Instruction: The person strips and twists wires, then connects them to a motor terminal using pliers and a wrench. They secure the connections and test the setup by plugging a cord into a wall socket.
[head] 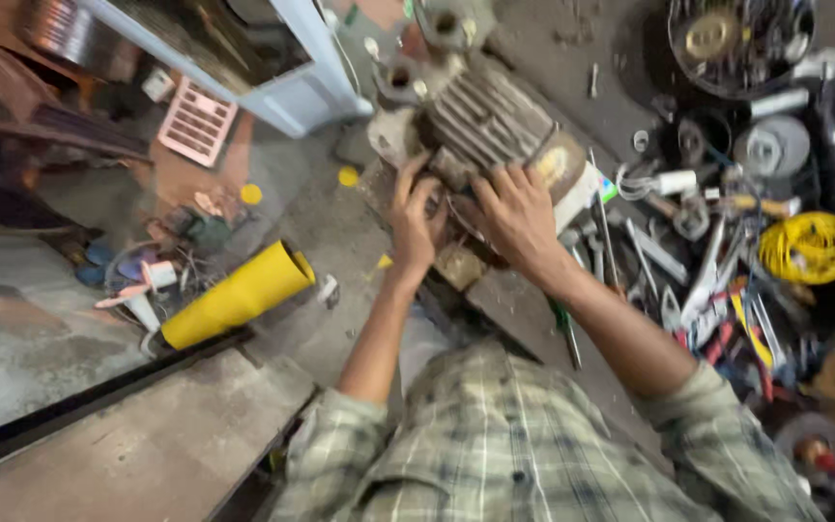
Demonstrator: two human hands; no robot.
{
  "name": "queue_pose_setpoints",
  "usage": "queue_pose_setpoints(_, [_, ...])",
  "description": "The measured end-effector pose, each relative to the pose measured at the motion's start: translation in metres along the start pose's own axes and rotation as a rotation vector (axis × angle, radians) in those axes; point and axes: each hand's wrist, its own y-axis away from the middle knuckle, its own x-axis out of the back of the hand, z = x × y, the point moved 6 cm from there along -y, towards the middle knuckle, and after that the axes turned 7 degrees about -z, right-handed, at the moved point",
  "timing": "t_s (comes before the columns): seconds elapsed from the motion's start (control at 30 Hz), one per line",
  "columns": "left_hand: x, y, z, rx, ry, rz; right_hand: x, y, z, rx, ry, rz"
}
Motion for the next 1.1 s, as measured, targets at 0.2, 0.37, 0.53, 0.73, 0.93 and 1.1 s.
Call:
queue_pose_setpoints(0.2, [-0.007, -0.001, -0.005, -0.073, 0.064, -0.052, 0.014, 0.017, -0.011, -0.062, -0.075, 0.140])
queue_pose_setpoints(0.37, [-0.011, 0.003, -0.003, -0.082, 0.062, -0.024, 0.007, 0.028, -0.022, -0.224, -0.209, 0.230])
queue_pose_setpoints(0.53, [-0.006, -0.001, 0.001, -0.137, 0.129, -0.119, -0.007, 0.038, -0.020, -0.510, -0.488, 0.328])
queue_pose_setpoints(0.73, [0.003, -0.010, 0.011, -0.262, 0.101, -0.202, -0.010, 0.036, -0.021, -0.576, -0.459, 0.345])
queue_pose_setpoints(0.93, [0.006, -0.016, 0.015, -0.335, 0.153, -0.252, 0.006, 0.028, -0.023, -0.392, -0.122, 0.271])
queue_pose_setpoints(1.1, [0.002, -0.015, 0.013, -0.298, 0.171, -0.263, 0.023, 0.018, -0.014, -0.191, 0.013, 0.161])
